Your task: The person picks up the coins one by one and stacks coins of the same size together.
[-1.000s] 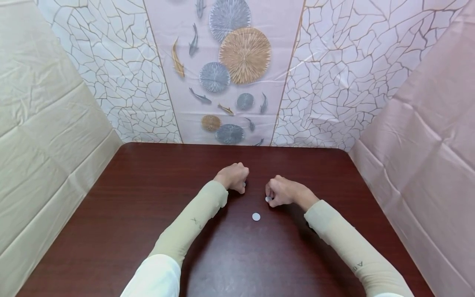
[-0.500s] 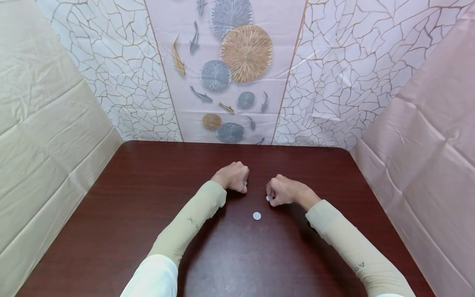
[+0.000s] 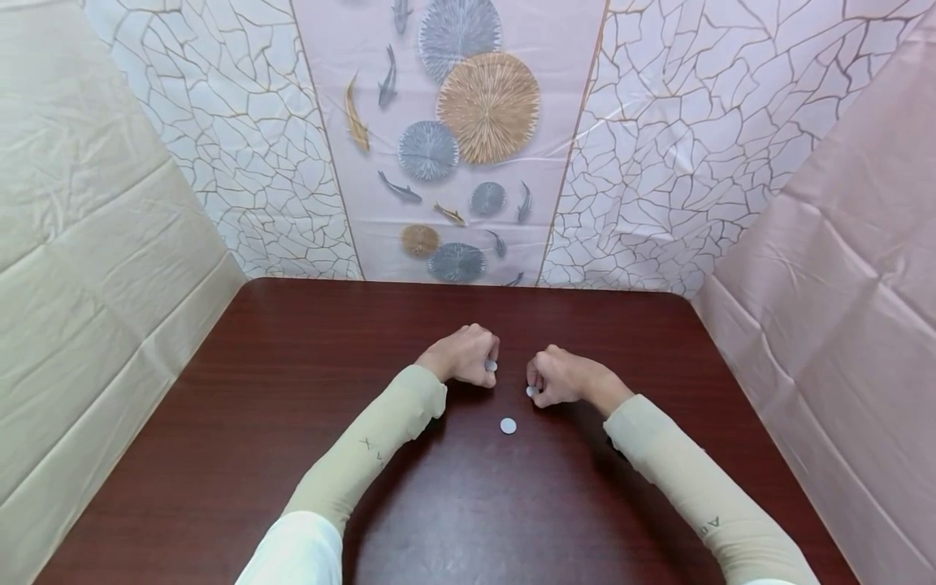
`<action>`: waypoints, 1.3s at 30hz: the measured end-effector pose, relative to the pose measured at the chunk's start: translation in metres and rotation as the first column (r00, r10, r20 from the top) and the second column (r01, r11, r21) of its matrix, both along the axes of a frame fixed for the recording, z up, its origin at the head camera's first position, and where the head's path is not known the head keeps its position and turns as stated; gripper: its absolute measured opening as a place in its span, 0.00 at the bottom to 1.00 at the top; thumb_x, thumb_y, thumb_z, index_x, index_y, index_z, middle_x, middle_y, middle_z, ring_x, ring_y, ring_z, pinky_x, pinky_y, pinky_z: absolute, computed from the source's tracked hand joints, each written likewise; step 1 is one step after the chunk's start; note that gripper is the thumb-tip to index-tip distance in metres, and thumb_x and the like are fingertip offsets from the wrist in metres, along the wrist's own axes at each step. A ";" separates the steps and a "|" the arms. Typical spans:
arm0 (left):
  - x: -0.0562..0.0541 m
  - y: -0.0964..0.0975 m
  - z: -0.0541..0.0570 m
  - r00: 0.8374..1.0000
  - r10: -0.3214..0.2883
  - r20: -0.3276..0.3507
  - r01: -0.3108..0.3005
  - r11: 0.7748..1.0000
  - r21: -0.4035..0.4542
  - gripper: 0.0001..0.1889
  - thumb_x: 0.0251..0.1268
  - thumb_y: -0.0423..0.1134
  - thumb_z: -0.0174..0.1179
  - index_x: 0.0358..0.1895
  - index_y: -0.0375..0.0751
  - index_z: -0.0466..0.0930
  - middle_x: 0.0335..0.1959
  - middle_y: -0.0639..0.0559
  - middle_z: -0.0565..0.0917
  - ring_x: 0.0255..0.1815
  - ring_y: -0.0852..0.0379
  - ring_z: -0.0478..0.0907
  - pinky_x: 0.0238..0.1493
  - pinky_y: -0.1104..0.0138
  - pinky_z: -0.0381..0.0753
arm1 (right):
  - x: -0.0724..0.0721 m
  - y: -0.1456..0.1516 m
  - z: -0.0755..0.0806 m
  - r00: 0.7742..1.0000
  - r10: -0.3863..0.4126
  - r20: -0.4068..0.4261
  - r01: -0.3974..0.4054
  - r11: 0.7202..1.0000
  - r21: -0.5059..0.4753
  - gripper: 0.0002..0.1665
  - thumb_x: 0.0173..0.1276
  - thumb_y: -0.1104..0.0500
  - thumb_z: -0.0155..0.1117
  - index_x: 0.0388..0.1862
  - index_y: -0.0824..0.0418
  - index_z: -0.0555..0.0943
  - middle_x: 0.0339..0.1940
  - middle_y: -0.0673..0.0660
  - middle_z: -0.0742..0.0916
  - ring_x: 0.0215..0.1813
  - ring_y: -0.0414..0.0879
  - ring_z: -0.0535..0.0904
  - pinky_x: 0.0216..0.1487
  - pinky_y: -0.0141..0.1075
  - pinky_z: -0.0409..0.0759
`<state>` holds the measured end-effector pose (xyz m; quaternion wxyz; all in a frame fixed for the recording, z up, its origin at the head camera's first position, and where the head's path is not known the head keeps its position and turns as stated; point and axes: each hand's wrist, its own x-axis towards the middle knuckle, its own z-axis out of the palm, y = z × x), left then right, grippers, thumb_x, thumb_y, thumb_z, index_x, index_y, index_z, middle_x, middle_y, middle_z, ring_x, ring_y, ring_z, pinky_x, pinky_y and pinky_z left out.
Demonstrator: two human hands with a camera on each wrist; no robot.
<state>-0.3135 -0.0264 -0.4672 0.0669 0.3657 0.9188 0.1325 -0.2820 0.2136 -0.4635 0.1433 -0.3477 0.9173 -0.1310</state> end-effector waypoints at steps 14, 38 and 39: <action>0.017 0.022 -0.007 0.999 0.049 -0.003 -0.049 0.998 0.035 0.09 0.54 0.44 0.71 0.31 0.49 0.80 0.28 0.59 0.82 0.27 0.61 0.79 0.33 0.71 0.78 | 0.000 0.003 -0.001 1.000 -0.007 0.002 0.007 1.000 -0.002 0.06 0.58 0.59 0.76 0.33 0.57 0.87 0.29 0.46 0.89 0.31 0.34 0.82 0.36 0.30 0.83; 0.035 0.052 -0.017 0.992 0.108 0.070 -0.111 0.993 0.047 0.11 0.56 0.44 0.75 0.25 0.49 0.82 0.21 0.61 0.81 0.24 0.62 0.76 0.28 0.72 0.74 | 0.000 -0.001 0.000 1.000 0.019 -0.017 -0.019 0.999 -0.032 0.05 0.54 0.62 0.77 0.29 0.56 0.87 0.25 0.44 0.88 0.29 0.32 0.80 0.33 0.27 0.81; 0.035 0.052 -0.017 0.992 0.111 0.066 -0.114 0.993 0.041 0.11 0.57 0.45 0.75 0.26 0.50 0.82 0.22 0.61 0.82 0.25 0.63 0.77 0.29 0.72 0.74 | 0.000 -0.002 0.000 1.000 0.020 -0.017 -0.020 0.999 -0.034 0.05 0.54 0.62 0.77 0.29 0.56 0.87 0.25 0.44 0.88 0.28 0.32 0.80 0.33 0.27 0.81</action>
